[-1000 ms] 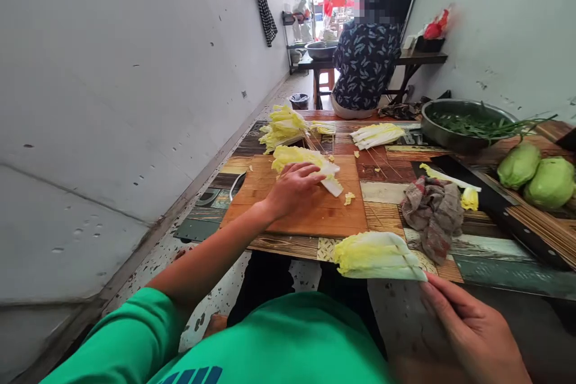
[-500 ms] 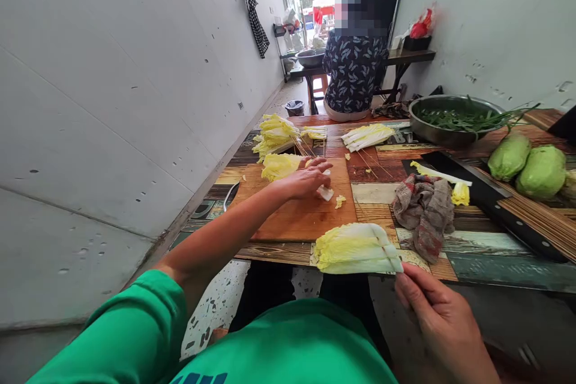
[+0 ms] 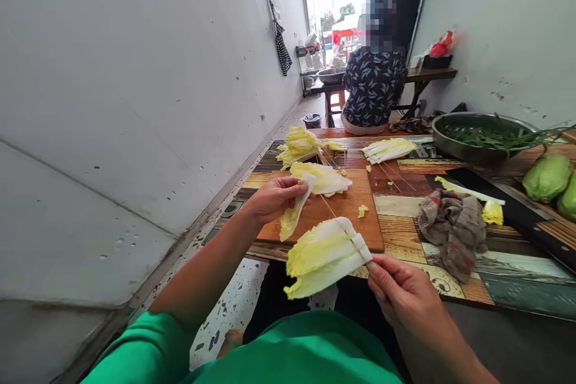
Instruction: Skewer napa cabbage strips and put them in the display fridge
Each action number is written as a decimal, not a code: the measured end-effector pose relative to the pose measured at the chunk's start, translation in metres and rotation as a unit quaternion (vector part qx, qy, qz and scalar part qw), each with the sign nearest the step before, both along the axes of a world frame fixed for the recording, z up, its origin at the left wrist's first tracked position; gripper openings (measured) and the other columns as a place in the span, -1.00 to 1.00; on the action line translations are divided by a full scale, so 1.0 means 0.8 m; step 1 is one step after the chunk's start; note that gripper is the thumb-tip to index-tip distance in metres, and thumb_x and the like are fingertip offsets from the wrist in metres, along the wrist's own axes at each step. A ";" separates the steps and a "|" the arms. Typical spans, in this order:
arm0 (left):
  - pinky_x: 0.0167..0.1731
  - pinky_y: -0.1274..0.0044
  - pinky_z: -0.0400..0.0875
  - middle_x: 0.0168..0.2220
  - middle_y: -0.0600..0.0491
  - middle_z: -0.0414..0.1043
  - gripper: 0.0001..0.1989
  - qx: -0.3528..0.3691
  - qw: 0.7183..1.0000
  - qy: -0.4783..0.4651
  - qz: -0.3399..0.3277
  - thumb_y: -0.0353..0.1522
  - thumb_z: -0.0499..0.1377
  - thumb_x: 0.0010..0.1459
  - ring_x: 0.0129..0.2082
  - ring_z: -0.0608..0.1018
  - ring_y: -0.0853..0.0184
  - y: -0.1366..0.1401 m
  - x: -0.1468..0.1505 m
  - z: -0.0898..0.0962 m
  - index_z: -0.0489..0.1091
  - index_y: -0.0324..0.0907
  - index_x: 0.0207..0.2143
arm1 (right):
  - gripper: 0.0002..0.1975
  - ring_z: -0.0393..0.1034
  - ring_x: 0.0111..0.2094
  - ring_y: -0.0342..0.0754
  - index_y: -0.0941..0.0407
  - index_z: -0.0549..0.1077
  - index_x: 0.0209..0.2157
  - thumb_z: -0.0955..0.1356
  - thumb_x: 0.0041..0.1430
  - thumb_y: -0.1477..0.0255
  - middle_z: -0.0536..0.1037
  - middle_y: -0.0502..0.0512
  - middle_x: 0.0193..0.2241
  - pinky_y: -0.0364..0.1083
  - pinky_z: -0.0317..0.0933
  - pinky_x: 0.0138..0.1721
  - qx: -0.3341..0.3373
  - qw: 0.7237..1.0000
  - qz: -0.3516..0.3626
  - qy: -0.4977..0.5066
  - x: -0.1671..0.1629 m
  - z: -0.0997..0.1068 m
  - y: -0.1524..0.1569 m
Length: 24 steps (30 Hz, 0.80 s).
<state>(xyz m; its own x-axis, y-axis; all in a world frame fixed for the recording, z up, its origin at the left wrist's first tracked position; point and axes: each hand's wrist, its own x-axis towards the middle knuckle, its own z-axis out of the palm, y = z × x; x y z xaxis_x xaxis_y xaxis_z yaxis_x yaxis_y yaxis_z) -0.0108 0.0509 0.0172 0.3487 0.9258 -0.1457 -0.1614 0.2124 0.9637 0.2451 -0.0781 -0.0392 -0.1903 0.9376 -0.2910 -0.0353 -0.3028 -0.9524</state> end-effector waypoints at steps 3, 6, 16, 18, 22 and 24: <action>-0.45 0.63 0.33 -0.39 0.00 0.59 -0.52 -0.032 0.999 -0.006 0.013 -0.19 0.55 -0.34 -0.44 0.57 0.41 -0.013 -0.012 -0.006 0.54 -0.29 -0.38 | -0.45 -0.17 -0.76 -0.35 0.11 0.36 -0.53 0.42 -0.03 -0.13 0.12 -0.18 -0.71 -0.25 -0.21 -0.76 -0.021 0.999 0.046 -0.001 -0.008 0.000 0.007; -0.44 0.61 0.33 -0.42 0.01 0.58 -0.54 -0.041 0.999 -0.016 0.009 -0.21 0.55 -0.34 -0.46 0.55 0.42 -0.019 -0.016 -0.008 0.55 -0.29 -0.41 | -0.44 -0.11 -0.73 -0.33 0.12 0.37 -0.48 0.41 -0.02 -0.14 0.14 -0.17 -0.68 -0.25 -0.20 -0.73 -0.005 0.998 0.055 -0.023 -0.013 -0.002 0.007; -0.44 0.60 0.29 -0.42 -0.02 0.57 -0.55 -0.021 1.000 -0.016 0.013 -0.20 0.54 -0.30 -0.47 0.51 0.42 -0.023 -0.018 -0.015 0.58 -0.31 -0.39 | -0.40 -0.13 -0.66 -0.30 0.15 0.49 -0.40 0.44 -0.08 -0.15 0.10 -0.15 -0.67 -0.24 -0.25 -0.68 0.009 0.998 0.042 -0.051 -0.016 0.012 0.008; -0.43 0.60 0.30 -0.45 0.00 0.56 -0.53 -0.020 0.999 -0.019 0.018 -0.19 0.54 -0.32 -0.48 0.51 0.43 -0.022 -0.018 -0.016 0.59 -0.31 -0.39 | -0.40 -0.12 -0.65 -0.29 0.16 0.48 -0.49 0.44 -0.11 -0.16 0.10 -0.13 -0.68 -0.23 -0.22 -0.66 0.022 0.997 0.040 -0.061 -0.019 0.019 0.008; -0.44 0.61 0.29 -0.45 -0.01 0.57 -0.51 -0.027 0.999 -0.024 0.022 -0.19 0.56 -0.41 -0.49 0.50 0.45 -0.022 -0.017 -0.016 0.59 -0.31 -0.42 | -0.38 -0.11 -0.62 -0.27 0.17 0.54 -0.46 0.44 -0.13 -0.17 0.09 -0.12 -0.68 -0.22 -0.19 -0.63 0.035 0.996 0.038 -0.069 -0.019 0.024 0.006; -0.45 0.61 0.28 -0.43 -0.03 0.59 -0.50 -0.026 0.999 -0.027 0.016 -0.18 0.56 -0.42 -0.50 0.48 0.46 -0.023 -0.016 -0.015 0.59 -0.31 -0.42 | -0.38 -0.09 -0.61 -0.27 0.18 0.58 -0.38 0.44 -0.09 -0.15 0.11 -0.11 -0.66 -0.22 -0.15 -0.61 0.034 0.997 0.037 -0.066 -0.016 0.019 0.006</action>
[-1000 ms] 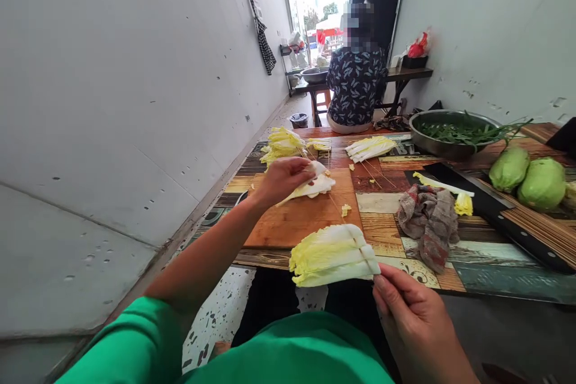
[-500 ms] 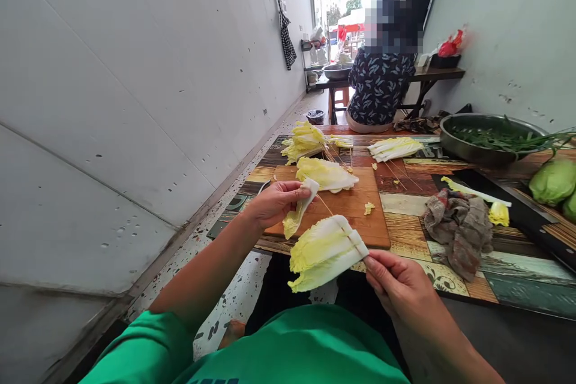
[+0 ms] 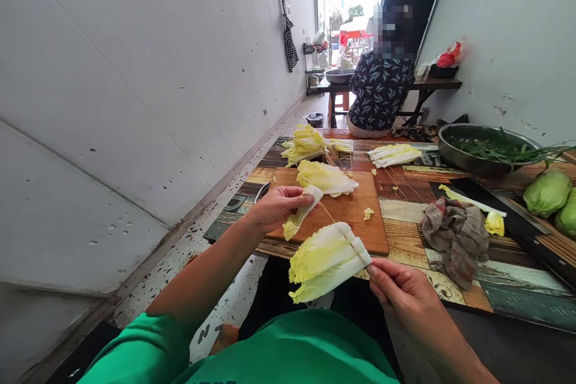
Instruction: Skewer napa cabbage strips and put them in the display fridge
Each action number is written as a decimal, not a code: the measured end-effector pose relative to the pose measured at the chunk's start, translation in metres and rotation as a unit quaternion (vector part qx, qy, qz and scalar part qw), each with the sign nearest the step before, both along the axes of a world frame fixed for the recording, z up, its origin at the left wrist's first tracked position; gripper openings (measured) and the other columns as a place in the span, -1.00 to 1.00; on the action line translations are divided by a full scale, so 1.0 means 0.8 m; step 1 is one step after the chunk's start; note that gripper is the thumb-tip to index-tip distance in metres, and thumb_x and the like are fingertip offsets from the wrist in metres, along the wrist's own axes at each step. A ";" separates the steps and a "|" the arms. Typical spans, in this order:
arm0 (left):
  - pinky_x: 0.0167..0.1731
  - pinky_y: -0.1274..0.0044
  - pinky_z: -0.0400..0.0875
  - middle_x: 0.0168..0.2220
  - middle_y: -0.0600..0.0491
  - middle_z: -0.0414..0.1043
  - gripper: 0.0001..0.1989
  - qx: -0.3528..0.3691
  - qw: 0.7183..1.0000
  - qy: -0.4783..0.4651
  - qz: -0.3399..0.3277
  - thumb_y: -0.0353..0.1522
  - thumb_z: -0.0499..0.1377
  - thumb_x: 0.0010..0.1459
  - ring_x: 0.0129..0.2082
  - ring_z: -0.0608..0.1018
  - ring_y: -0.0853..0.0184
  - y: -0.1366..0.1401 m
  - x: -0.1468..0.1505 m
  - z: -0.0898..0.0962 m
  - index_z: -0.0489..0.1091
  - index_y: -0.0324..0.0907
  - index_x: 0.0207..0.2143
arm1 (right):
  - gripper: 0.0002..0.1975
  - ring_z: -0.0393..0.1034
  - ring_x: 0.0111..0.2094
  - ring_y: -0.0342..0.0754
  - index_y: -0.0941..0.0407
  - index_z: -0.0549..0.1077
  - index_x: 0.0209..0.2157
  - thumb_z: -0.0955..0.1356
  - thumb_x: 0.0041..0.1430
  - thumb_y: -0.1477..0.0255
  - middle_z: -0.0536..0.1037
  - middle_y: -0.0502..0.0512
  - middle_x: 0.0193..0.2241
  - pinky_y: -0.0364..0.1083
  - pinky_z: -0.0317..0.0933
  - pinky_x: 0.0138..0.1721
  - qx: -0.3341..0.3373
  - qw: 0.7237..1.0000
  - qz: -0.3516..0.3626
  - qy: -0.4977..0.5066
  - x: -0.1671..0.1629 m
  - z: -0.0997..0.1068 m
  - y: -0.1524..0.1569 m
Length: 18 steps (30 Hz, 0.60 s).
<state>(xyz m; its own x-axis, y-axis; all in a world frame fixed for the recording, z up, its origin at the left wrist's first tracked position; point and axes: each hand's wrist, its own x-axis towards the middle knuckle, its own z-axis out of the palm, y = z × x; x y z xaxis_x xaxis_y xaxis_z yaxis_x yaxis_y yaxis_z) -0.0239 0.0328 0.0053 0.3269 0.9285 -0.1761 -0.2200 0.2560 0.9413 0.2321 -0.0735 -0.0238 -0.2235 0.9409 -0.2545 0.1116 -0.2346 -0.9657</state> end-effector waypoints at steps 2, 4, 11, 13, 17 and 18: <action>-0.44 0.60 0.29 -0.41 -0.05 0.59 -0.49 0.003 1.000 0.000 -0.003 -0.17 0.56 -0.42 -0.49 0.48 0.45 -0.001 0.001 0.001 0.60 -0.31 -0.42 | -0.39 -0.05 -0.59 -0.25 0.18 0.59 -0.32 0.44 -0.06 -0.13 0.14 -0.10 -0.65 -0.22 -0.12 -0.60 -0.002 1.000 -0.002 0.000 0.004 -0.006 -0.001; -0.45 0.60 0.29 -0.43 -0.05 0.59 -0.49 0.007 1.000 0.006 0.000 -0.16 0.56 -0.43 -0.49 0.48 0.44 -0.001 0.002 0.002 0.60 -0.30 -0.42 | -0.39 -0.03 -0.58 -0.24 0.18 0.60 -0.29 0.44 -0.06 -0.13 0.16 -0.09 -0.64 -0.22 -0.11 -0.59 -0.003 1.000 -0.005 -0.002 0.008 -0.012 -0.001; -0.52 0.60 0.22 -0.50 -0.01 0.55 -0.53 0.045 0.997 0.057 0.005 -0.12 0.53 -0.36 -0.54 0.44 0.45 -0.002 0.001 -0.002 0.61 -0.28 -0.44 | -0.40 -0.02 -0.57 -0.23 0.16 0.62 -0.32 0.44 -0.06 -0.13 0.16 -0.07 -0.63 -0.21 -0.09 -0.58 0.002 1.000 0.004 -0.010 0.013 -0.013 0.000; -0.52 0.61 0.21 -0.49 0.00 0.55 -0.56 0.060 0.996 0.069 -0.001 -0.12 0.51 -0.31 -0.54 0.43 0.46 -0.002 0.001 -0.004 0.62 -0.27 -0.44 | -0.41 -0.01 -0.56 -0.22 0.15 0.63 -0.29 0.44 -0.05 -0.12 0.17 -0.06 -0.62 -0.21 -0.07 -0.58 -0.002 1.000 0.006 -0.009 0.018 -0.014 0.000; -0.57 0.61 0.15 -0.55 0.05 0.50 -0.61 0.080 0.993 0.088 0.006 -0.13 0.50 -0.28 -0.58 0.37 0.49 -0.006 0.003 -0.002 0.60 -0.26 -0.49 | -0.41 0.00 -0.56 -0.21 0.13 0.64 -0.23 0.44 -0.05 -0.10 0.21 -0.05 -0.62 -0.21 -0.04 -0.59 -0.013 1.000 0.004 -0.014 0.029 -0.021 -0.001; -0.58 0.61 0.13 -0.57 0.06 0.48 -0.61 0.082 0.992 0.092 0.010 -0.14 0.51 -0.29 -0.59 0.35 0.50 -0.008 0.004 -0.001 0.60 -0.26 -0.51 | -0.42 0.00 -0.57 -0.21 0.12 0.65 -0.21 0.45 -0.04 -0.09 0.20 -0.05 -0.62 -0.21 -0.03 -0.59 -0.016 1.000 0.004 -0.015 0.032 -0.022 0.000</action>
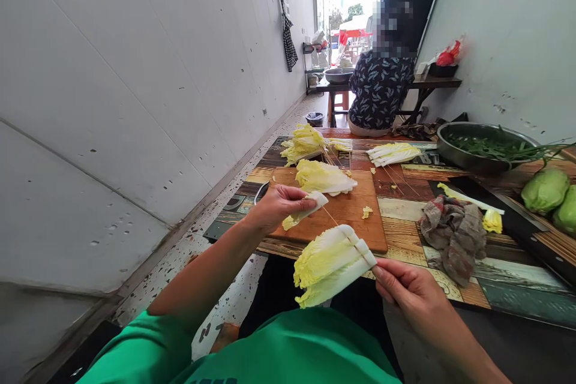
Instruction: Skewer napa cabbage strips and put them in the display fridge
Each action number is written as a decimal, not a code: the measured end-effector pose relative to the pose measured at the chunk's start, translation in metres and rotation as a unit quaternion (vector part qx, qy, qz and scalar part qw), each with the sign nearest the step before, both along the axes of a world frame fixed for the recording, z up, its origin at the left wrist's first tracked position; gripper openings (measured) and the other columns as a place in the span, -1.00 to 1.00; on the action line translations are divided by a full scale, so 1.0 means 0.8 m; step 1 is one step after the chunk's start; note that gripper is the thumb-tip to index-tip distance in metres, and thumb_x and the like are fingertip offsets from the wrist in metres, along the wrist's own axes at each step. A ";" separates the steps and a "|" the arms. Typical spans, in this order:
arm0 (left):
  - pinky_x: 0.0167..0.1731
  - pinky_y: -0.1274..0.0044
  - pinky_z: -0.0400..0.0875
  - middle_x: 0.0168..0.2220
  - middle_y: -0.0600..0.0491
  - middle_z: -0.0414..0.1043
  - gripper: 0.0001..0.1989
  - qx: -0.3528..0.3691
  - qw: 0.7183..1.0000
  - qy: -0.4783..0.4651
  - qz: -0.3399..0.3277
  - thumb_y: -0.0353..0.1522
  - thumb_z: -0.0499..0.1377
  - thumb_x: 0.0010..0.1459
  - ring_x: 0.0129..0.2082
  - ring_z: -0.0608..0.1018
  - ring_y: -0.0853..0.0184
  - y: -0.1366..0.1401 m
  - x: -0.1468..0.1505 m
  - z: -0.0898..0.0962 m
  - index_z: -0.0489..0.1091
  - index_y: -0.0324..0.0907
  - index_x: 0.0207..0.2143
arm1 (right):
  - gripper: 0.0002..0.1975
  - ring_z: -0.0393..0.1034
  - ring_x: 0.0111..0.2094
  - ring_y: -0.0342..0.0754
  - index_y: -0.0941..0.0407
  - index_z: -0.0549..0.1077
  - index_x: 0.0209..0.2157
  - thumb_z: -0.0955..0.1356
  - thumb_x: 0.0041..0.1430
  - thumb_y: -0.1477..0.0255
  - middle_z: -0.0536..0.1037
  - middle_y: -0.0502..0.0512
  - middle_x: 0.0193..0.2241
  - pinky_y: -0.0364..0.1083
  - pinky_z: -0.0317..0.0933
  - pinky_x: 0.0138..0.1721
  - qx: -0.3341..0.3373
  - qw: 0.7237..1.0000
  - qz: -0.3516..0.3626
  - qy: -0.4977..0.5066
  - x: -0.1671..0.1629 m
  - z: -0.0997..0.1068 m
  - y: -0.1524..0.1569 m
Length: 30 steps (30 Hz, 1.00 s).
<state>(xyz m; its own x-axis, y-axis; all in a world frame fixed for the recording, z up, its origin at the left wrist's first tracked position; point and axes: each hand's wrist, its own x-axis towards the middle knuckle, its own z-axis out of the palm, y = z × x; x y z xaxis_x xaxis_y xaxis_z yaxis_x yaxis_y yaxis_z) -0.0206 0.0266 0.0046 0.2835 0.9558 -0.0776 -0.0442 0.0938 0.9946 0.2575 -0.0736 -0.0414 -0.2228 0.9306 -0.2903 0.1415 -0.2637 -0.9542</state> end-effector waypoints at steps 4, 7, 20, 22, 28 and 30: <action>-0.59 0.60 0.12 -0.59 0.07 0.46 -0.61 -0.019 1.000 -0.002 0.003 -0.15 0.51 -0.33 -0.61 0.34 0.49 -0.006 0.003 0.003 0.59 -0.27 -0.52 | -0.46 0.07 -0.56 -0.21 0.10 0.67 -0.26 0.47 -0.06 -0.07 0.25 -0.03 -0.63 -0.21 0.06 -0.57 0.006 1.000 0.001 0.001 0.004 0.001 0.003; -0.57 0.59 0.15 -0.58 0.07 0.47 -0.60 -0.035 0.999 -0.008 -0.001 -0.16 0.52 -0.34 -0.60 0.35 0.49 -0.008 0.004 0.004 0.58 -0.27 -0.52 | -0.45 0.12 -0.56 -0.17 0.12 0.67 -0.27 0.46 -0.05 -0.08 0.28 -0.01 -0.64 -0.18 0.12 -0.57 0.020 1.000 0.004 -0.013 0.002 0.005 0.004; -0.51 0.60 0.22 -0.49 0.00 0.53 -0.55 -0.067 0.995 -0.070 -0.016 -0.16 0.55 -0.41 -0.53 0.43 0.47 -0.009 0.007 -0.002 0.61 -0.30 -0.49 | -0.48 0.04 -0.55 -0.21 0.15 0.66 -0.25 0.45 0.02 -0.02 0.28 0.00 -0.60 -0.19 0.02 -0.58 0.049 0.998 0.031 -0.003 -0.001 0.011 0.008; -0.53 0.61 0.19 -0.52 0.01 0.52 -0.56 -0.055 0.997 -0.052 -0.026 -0.14 0.54 -0.37 -0.55 0.40 0.48 -0.013 0.007 0.000 0.61 -0.30 -0.49 | -0.48 0.04 -0.55 -0.21 0.16 0.65 -0.24 0.45 0.02 -0.03 0.28 0.01 -0.59 -0.19 0.00 -0.58 0.046 0.998 0.035 -0.001 -0.005 0.014 0.008; -0.50 0.59 0.23 -0.48 0.01 0.55 -0.58 -0.027 0.998 -0.015 -0.048 -0.12 0.50 -0.26 -0.53 0.42 0.45 -0.018 0.010 0.004 0.63 -0.27 -0.44 | -0.40 -0.06 -0.60 -0.25 0.20 0.63 -0.27 0.43 0.01 -0.09 0.14 -0.08 -0.66 -0.20 -0.13 -0.63 0.056 0.997 0.042 -0.014 -0.018 0.027 0.013; -0.45 0.58 0.27 -0.43 0.01 0.57 -0.59 -0.006 0.999 -0.005 -0.053 -0.12 0.49 -0.22 -0.49 0.45 0.43 -0.015 0.011 0.001 0.63 -0.25 -0.40 | -0.37 -0.07 -0.61 -0.26 0.22 0.62 -0.26 0.42 0.00 -0.11 0.14 -0.09 -0.66 -0.20 -0.16 -0.64 0.063 0.997 0.031 -0.026 -0.018 0.029 0.016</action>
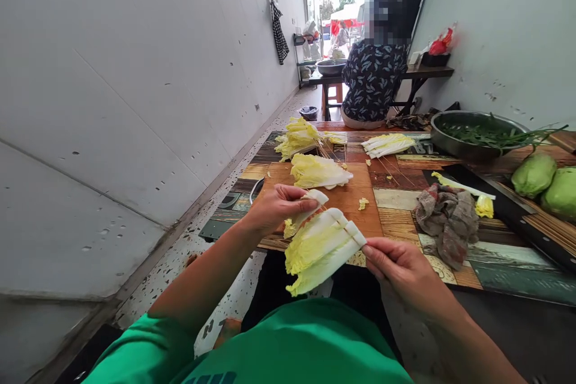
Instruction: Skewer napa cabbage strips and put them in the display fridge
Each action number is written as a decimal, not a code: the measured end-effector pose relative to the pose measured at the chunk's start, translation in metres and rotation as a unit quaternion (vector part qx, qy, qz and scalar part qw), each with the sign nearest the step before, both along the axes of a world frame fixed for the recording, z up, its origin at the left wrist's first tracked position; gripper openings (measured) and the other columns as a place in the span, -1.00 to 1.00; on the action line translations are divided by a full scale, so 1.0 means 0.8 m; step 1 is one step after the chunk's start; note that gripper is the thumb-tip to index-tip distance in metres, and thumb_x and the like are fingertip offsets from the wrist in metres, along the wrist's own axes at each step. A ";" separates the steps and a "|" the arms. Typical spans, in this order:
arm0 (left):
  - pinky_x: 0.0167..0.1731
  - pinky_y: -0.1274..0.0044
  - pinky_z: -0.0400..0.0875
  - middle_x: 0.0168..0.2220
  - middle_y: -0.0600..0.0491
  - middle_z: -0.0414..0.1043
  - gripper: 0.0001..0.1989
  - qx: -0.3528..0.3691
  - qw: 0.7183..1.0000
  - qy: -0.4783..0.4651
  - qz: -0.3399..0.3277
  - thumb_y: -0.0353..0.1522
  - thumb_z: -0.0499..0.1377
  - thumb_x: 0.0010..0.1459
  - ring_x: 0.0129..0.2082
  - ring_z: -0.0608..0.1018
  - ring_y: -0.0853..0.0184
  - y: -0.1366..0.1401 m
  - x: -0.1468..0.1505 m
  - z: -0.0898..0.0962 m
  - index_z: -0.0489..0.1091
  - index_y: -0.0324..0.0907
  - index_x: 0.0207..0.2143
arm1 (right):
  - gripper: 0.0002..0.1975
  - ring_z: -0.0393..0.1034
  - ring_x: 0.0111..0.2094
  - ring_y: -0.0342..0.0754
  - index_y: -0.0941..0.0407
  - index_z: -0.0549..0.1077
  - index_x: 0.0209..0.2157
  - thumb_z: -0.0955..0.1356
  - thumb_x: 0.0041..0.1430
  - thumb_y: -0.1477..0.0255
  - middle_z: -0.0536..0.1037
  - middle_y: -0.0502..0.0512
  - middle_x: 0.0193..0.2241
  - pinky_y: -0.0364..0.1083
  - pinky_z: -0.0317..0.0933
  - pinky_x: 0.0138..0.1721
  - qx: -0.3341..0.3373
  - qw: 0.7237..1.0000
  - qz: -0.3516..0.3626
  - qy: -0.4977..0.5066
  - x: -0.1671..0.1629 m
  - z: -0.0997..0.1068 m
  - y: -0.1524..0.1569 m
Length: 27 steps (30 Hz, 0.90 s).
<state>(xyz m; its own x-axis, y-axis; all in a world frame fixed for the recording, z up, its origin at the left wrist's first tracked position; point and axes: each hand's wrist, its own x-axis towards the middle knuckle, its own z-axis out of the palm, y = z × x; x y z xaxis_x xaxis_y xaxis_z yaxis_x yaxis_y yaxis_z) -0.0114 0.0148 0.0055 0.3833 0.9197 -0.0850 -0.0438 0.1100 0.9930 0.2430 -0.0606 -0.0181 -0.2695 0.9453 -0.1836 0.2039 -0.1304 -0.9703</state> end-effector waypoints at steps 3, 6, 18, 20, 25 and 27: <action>-0.33 0.56 0.33 -0.43 0.04 0.57 -0.62 0.067 0.998 -0.008 0.010 -0.10 0.46 -0.16 -0.42 0.48 0.40 0.005 0.005 -0.009 0.63 -0.23 -0.42 | -0.36 -0.03 -0.60 -0.24 0.22 0.60 -0.17 0.39 0.05 -0.09 0.18 -0.08 -0.64 -0.19 -0.14 -0.62 0.032 0.999 -0.023 -0.008 0.002 0.000 0.004; -0.28 0.54 0.35 -0.43 0.04 0.57 -0.62 0.089 0.995 -0.027 0.020 -0.08 0.46 -0.17 -0.37 0.50 0.36 0.005 0.011 -0.011 0.63 -0.21 -0.45 | -0.39 -0.03 -0.58 -0.24 0.22 0.58 -0.12 0.37 0.11 -0.05 0.17 -0.08 -0.62 -0.18 -0.14 -0.60 0.054 0.998 -0.013 -0.019 0.003 0.002 0.006; -0.35 0.57 0.30 -0.45 0.06 0.56 -0.67 0.068 0.994 -0.078 0.023 -0.12 0.45 -0.11 -0.43 0.45 0.42 -0.004 0.014 -0.013 0.63 -0.21 -0.45 | -0.49 -0.02 -0.57 -0.24 0.21 0.60 -0.17 0.38 0.16 0.02 0.18 -0.07 -0.61 -0.20 -0.11 -0.61 0.068 0.998 -0.001 0.003 0.004 0.007 0.005; -0.35 0.57 0.30 -0.47 0.06 0.54 -0.67 0.085 0.993 -0.072 0.041 -0.11 0.43 -0.07 -0.44 0.44 0.42 -0.003 0.013 -0.014 0.61 -0.22 -0.48 | -0.46 -0.03 -0.58 -0.24 0.21 0.60 -0.15 0.38 0.15 0.00 0.17 -0.07 -0.61 -0.20 -0.12 -0.61 0.061 0.998 -0.001 0.001 0.006 0.007 0.005; -0.38 0.58 0.29 -0.50 0.04 0.52 -0.64 0.079 0.984 -0.105 0.120 -0.10 0.42 -0.06 -0.48 0.43 0.45 0.005 -0.002 -0.007 0.57 -0.24 -0.50 | -0.41 -0.05 -0.59 -0.24 0.21 0.60 -0.12 0.39 0.10 -0.03 0.14 -0.08 -0.63 -0.21 -0.15 -0.64 0.036 0.999 -0.021 -0.012 0.021 0.005 0.004; -0.41 0.58 0.29 -0.51 0.03 0.51 -0.62 0.050 0.987 -0.111 0.105 -0.10 0.45 -0.12 -0.51 0.42 0.46 0.007 -0.006 -0.004 0.57 -0.25 -0.49 | -0.42 -0.02 -0.59 -0.24 0.20 0.61 -0.15 0.43 0.06 -0.02 0.18 -0.06 -0.63 -0.22 -0.14 -0.64 0.039 0.998 -0.034 -0.022 0.025 0.004 0.004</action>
<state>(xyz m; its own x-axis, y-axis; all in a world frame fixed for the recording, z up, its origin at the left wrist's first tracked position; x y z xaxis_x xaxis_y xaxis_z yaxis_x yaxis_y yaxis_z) -0.0164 0.0201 0.0023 0.1828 0.9803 0.0754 -0.2737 -0.0230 0.9615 0.2632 -0.0575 -0.0152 -0.1978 0.9731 -0.1182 0.2397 -0.0689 -0.9684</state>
